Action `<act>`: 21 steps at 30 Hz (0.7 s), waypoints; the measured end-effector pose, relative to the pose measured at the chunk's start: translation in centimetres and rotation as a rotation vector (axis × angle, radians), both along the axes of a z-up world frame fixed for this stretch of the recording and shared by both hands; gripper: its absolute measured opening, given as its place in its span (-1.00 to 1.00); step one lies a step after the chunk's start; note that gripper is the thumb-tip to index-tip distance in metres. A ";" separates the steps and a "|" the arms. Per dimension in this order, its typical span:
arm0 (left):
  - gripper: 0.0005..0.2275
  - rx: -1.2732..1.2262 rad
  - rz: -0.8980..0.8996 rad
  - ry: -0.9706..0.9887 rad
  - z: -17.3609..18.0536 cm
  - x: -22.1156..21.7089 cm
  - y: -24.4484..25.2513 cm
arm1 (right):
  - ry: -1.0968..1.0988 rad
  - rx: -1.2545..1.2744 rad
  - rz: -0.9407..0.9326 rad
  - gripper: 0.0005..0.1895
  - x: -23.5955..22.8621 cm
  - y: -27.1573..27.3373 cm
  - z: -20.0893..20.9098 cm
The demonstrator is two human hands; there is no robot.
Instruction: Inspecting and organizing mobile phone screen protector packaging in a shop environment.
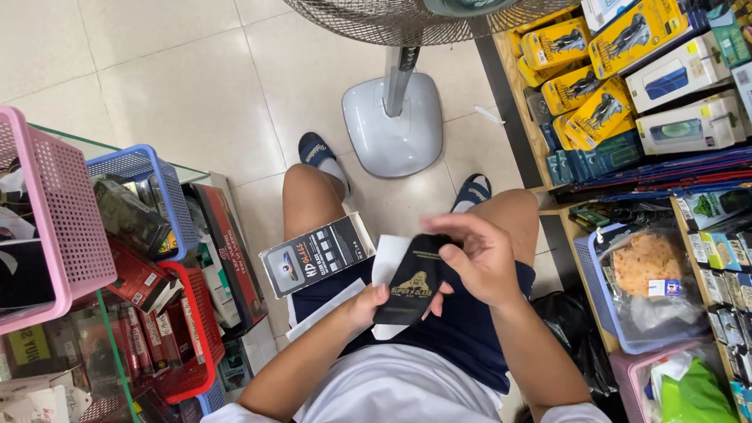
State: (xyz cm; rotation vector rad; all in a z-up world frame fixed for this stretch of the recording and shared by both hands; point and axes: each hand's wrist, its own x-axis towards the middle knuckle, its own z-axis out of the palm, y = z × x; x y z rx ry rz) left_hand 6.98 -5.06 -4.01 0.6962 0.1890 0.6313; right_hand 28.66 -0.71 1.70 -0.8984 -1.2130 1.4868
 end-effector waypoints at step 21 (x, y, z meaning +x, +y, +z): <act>-0.29 -0.385 0.557 -0.108 4.0 2.1 0.2 | -0.837 1.232 0.088 -0.27 -3.0 -1.6 -0.3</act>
